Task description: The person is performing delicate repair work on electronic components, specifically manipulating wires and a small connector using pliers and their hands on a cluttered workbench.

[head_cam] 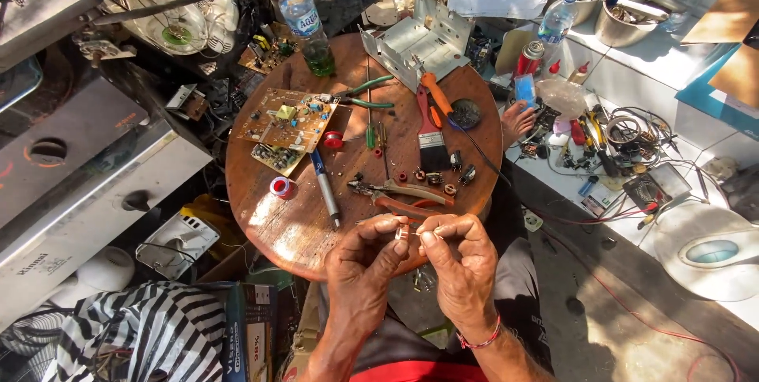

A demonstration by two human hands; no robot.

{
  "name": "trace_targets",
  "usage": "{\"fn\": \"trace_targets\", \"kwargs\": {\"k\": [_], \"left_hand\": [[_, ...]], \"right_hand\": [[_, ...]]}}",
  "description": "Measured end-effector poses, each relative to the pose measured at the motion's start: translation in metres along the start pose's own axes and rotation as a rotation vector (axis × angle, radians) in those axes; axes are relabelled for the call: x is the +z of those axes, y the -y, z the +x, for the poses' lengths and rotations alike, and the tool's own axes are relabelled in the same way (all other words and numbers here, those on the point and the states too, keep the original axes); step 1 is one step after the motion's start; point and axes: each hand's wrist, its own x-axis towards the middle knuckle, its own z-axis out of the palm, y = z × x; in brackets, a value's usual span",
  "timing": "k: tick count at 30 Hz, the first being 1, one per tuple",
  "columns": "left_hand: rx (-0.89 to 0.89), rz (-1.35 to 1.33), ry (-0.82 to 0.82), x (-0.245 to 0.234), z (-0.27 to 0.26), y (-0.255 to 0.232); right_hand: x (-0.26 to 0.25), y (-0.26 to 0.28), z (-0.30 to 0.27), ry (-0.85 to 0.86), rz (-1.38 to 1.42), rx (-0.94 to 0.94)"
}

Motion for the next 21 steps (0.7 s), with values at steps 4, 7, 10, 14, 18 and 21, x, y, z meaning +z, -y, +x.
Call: {"fn": "trace_targets", "kwargs": {"k": [4, 7, 10, 14, 18, 21], "left_hand": [[-0.030, -0.131, 0.014, -0.001, -0.004, 0.003], [0.029, -0.103, 0.052, -0.002, -0.006, 0.006], [0.036, -0.153, 0.072, -0.005, -0.007, 0.006], [0.048, -0.066, 0.091, -0.008, -0.008, -0.001], [0.144, 0.083, 0.154, -0.008, -0.004, -0.014], [0.299, 0.447, 0.078, -0.004, 0.000, -0.024]], "right_hand": [[0.004, 0.000, 0.000, 0.011, 0.037, -0.009], [0.004, -0.002, -0.002, 0.040, 0.126, 0.027], [-0.001, -0.007, 0.000, 0.092, 0.198, 0.074], [-0.007, -0.003, 0.007, 0.244, 0.147, 0.100], [-0.006, 0.014, 0.016, 0.386, -0.225, -0.032], [-0.004, 0.027, 0.017, 0.354, -0.747, -0.352]]}}
